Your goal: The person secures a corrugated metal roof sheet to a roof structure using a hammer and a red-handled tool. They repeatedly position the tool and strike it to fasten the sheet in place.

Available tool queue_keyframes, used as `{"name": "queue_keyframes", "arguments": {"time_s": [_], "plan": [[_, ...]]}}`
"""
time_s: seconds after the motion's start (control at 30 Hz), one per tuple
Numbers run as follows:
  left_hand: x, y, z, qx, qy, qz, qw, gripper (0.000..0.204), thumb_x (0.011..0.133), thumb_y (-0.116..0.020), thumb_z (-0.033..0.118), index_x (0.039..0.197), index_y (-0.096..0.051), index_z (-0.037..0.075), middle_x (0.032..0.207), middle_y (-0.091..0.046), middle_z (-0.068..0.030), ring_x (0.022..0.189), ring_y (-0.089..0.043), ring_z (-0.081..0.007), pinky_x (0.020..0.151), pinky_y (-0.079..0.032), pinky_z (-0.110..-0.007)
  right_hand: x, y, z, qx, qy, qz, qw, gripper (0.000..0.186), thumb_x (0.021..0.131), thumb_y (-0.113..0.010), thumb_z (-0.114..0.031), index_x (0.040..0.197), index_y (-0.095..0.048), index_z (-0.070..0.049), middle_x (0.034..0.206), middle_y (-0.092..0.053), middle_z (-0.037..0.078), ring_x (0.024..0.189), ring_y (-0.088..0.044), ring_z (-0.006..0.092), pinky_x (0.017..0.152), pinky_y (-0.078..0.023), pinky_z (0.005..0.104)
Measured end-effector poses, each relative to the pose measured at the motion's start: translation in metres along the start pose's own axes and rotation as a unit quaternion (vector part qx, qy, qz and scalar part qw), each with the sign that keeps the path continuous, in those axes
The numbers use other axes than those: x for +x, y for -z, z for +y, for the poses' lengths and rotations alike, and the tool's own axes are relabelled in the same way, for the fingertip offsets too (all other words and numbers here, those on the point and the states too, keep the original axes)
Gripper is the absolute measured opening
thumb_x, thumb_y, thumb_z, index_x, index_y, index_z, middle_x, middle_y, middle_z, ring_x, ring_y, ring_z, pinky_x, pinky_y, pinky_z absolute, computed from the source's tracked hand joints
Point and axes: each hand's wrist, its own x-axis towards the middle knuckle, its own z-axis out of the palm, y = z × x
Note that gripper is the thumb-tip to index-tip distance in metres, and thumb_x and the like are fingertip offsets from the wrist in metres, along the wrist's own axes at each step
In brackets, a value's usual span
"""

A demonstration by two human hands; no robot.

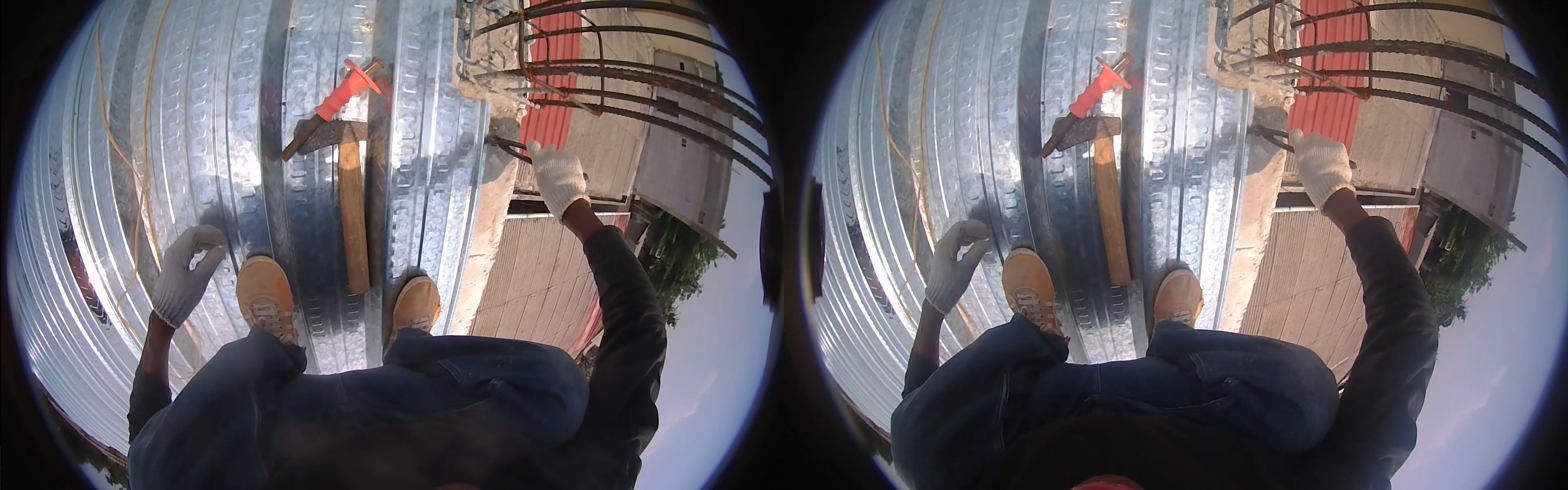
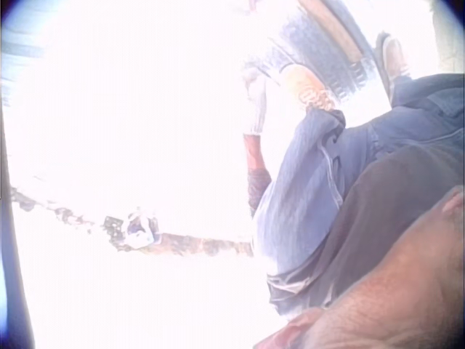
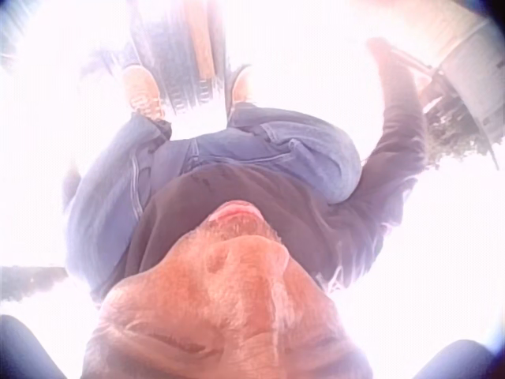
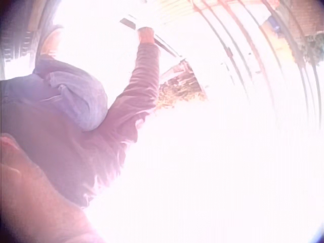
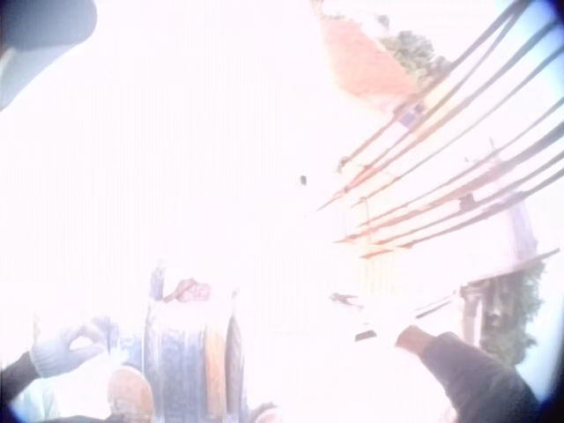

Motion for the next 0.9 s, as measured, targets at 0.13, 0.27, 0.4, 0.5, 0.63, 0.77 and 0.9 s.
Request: {"name": "queue_keyframes", "arguments": {"time_s": [0.13,0.27,0.4,0.5,0.63,0.77,0.9], "plan": [[0.004,0.002,-0.001,-0.027,0.009,-0.006,1.000,0.020,0.103,-0.076,0.005,0.122,-0.073,-0.001,0.114,-0.078,-0.0078,0.107,-0.075,-0.0170,0.099,-0.059,-0.035,0.005,-0.008,0.008,0.010,0.052,0.044,0.998,0.025,0.097,-0.074,-0.011,0.120,-0.068,-0.006,0.099,-0.075,0.017,0.091,-0.080,0.0367,0.077,-0.065,0.0486],[0.010,0.002,-0.004,-0.025,0.029,-0.006,0.999,0.019,0.103,-0.076,0.004,0.121,-0.073,0.000,0.114,-0.078,-0.0071,0.104,-0.075,-0.0157,0.095,-0.061,-0.034,0.011,-0.006,0.009,-0.046,0.059,0.044,0.996,0.012,0.096,-0.076,-0.010,0.107,-0.081,-0.007,0.098,-0.077,0.015,0.093,-0.082,0.0326,0.078,-0.065,0.0452],[0.011,0.001,-0.005,-0.021,0.025,0.000,0.999,0.017,0.103,-0.076,0.004,0.120,-0.074,0.000,0.111,-0.077,-0.0063,0.101,-0.073,-0.0142,0.093,-0.060,-0.033,0.016,0.015,-0.001,-0.105,0.055,-0.003,0.993,0.014,0.094,-0.078,-0.012,0.107,-0.083,-0.012,0.103,-0.076,0.008,0.105,-0.077,0.0277,0.090,-0.056,0.0448],[0.012,-0.001,-0.006,-0.014,0.018,0.007,1.000,0.016,0.103,-0.076,0.005,0.118,-0.074,0.000,0.108,-0.077,-0.0052,0.097,-0.072,-0.0130,0.092,-0.059,-0.032,0.021,0.022,-0.005,-0.155,0.066,0.003,0.986,0.014,0.093,-0.078,-0.014,0.106,-0.084,-0.014,0.106,-0.073,0.005,0.109,-0.072,0.0264,0.098,-0.048,0.0453],[0.016,-0.001,-0.007,0.000,0.014,0.011,1.000,0.014,0.103,-0.076,0.006,0.116,-0.074,0.000,0.105,-0.076,-0.0041,0.093,-0.069,-0.0120,0.089,-0.057,-0.032,0.030,0.029,-0.013,-0.192,0.070,-0.020,0.979,0.015,0.093,-0.079,-0.019,0.105,-0.085,-0.013,0.107,-0.071,0.005,0.109,-0.069,0.0272,0.102,-0.043,0.0497],[0.017,0.000,-0.002,-0.016,0.022,0.008,1.000,0.014,0.102,-0.077,0.006,0.115,-0.074,0.000,0.104,-0.076,-0.0038,0.090,-0.069,-0.0119,0.087,-0.057,-0.031,0.037,0.029,-0.010,-0.220,0.062,-0.016,0.973,0.016,0.094,-0.078,-0.021,0.105,-0.086,-0.013,0.107,-0.070,0.004,0.109,-0.069,0.0271,0.104,-0.042,0.0533],[0.019,0.001,-0.002,-0.021,0.036,0.005,0.999,0.014,0.102,-0.077,0.006,0.114,-0.074,0.001,0.103,-0.075,-0.0036,0.089,-0.068,-0.0117,0.085,-0.057,-0.032,0.046,0.040,-0.001,-0.206,0.090,-0.048,0.973,0.018,0.096,-0.077,-0.021,0.110,-0.086,-0.014,0.111,-0.073,0.005,0.112,-0.070,0.0280,0.108,-0.043,0.0545]]}}
